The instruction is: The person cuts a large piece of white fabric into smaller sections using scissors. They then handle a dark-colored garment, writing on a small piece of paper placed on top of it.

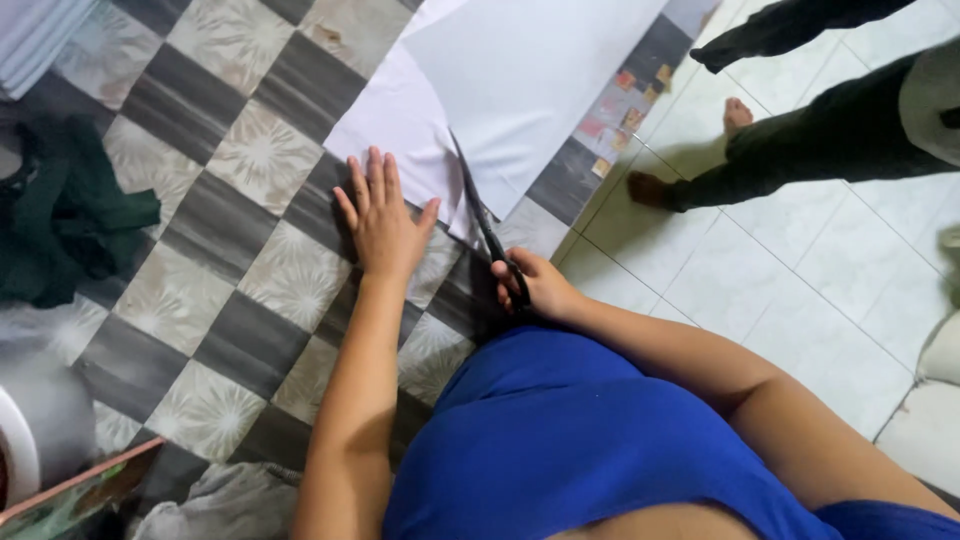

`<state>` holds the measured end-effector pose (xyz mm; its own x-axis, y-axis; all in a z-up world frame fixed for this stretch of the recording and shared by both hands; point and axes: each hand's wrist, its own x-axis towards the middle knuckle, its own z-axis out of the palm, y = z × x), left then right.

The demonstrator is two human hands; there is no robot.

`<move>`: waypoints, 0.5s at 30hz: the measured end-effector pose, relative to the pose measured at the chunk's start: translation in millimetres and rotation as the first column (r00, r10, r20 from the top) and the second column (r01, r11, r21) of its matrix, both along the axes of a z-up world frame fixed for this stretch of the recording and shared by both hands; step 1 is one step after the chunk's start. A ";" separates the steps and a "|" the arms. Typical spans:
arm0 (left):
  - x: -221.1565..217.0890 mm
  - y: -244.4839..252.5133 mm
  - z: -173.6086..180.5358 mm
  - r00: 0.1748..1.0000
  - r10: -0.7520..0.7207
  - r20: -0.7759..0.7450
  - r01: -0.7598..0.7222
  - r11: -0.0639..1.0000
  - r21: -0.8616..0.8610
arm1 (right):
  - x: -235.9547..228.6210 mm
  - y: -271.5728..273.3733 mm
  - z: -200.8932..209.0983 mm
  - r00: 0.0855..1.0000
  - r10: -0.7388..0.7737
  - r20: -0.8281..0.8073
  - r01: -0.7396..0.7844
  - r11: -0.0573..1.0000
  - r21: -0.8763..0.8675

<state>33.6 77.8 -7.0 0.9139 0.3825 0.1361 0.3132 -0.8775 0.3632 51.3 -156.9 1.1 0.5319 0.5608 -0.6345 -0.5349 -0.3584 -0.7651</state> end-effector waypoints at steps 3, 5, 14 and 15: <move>-1.8 0.3 -7.3 1.000 -0.005 0.031 0.004 0.999 0.043 | -0.3 -0.7 -3.8 1.000 -0.018 0.007 0.018 1.000 0.002; -2.5 0.2 -10.4 0.999 0.002 0.043 -0.004 0.999 0.042 | -1.0 -1.2 -3.9 1.000 -0.012 0.007 0.012 1.000 -0.003; -2.0 0.3 -14.7 0.998 0.007 0.060 -0.010 0.999 0.043 | -3.1 1.6 3.7 0.998 0.017 0.054 -0.014 0.999 -0.045; -1.3 0.6 -15.3 0.998 0.006 0.065 -0.009 0.999 0.046 | -2.6 1.7 2.8 0.997 0.031 0.065 -0.028 0.998 -0.050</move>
